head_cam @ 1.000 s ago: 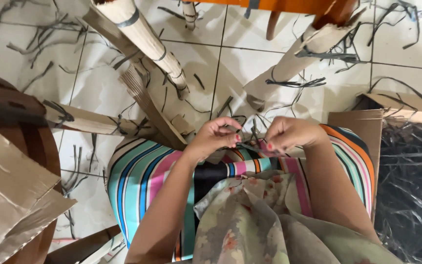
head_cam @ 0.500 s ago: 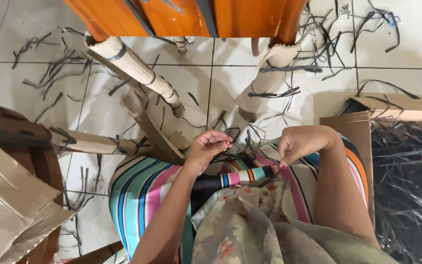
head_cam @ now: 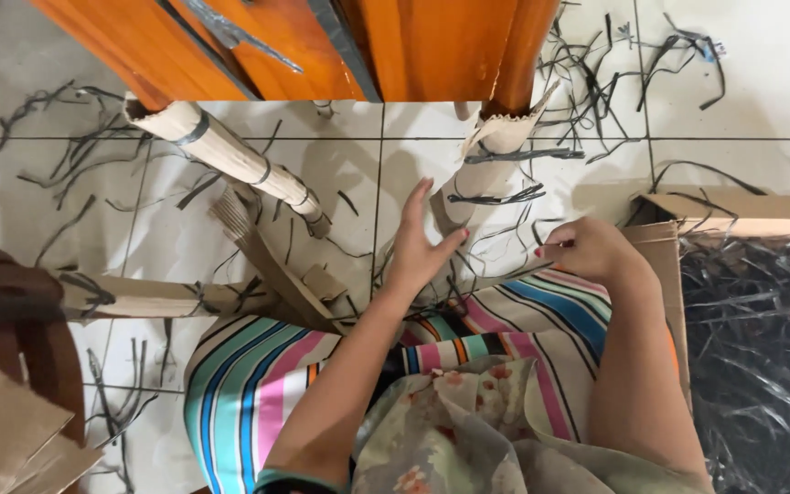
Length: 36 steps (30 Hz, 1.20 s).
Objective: Wrapping and securing black plastic strips around the legs of a wooden stool that are pre-wrapped in paper.
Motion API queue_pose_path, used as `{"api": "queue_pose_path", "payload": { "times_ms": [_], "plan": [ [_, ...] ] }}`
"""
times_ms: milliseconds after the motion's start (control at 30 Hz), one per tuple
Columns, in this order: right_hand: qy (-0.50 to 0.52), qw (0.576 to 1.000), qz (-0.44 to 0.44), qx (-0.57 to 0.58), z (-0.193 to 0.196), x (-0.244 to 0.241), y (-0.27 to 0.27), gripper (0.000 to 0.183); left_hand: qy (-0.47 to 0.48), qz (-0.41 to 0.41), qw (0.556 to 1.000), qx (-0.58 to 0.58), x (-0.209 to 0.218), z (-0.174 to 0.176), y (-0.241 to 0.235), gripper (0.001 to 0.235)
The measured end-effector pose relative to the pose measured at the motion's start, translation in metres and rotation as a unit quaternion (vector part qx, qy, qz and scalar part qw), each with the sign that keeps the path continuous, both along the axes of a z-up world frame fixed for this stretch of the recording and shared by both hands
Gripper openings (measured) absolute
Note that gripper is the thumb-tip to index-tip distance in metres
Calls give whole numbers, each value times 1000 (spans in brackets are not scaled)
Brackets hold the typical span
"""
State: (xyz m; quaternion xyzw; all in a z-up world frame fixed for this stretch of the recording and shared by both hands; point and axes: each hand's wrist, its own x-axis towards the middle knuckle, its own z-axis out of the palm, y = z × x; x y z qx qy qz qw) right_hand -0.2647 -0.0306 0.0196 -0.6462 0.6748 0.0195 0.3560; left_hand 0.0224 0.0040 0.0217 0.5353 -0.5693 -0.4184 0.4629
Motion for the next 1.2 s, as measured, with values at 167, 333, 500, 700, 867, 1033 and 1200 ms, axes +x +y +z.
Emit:
{"api": "queue_pose_path", "payload": {
  "times_ms": [167,333,500,700,867,1033,1200],
  "plan": [
    [66,979,52,-187,9,-1,10,25,-124,-9,976,-178,-19,-52,-42,68],
    [-17,964,55,-258,8,15,9,17,-76,-17,991,-113,-31,-42,-47,53],
    [-119,946,58,-296,-4,29,4,18,-34,11,994,-102,-46,-17,-40,48],
    [-240,925,-40,-292,-1,51,2,31,50,47,995,-77,-58,-8,-39,46],
    [-337,885,-106,-303,-8,64,0,12,40,34,996,-70,-57,18,-34,45],
    [-310,888,-113,-320,-25,55,-7,13,20,-38,995,-95,-25,33,-31,80],
    [-312,888,-129,-313,-17,55,-6,8,-29,-38,996,-80,12,4,-21,100]
  ]
}}
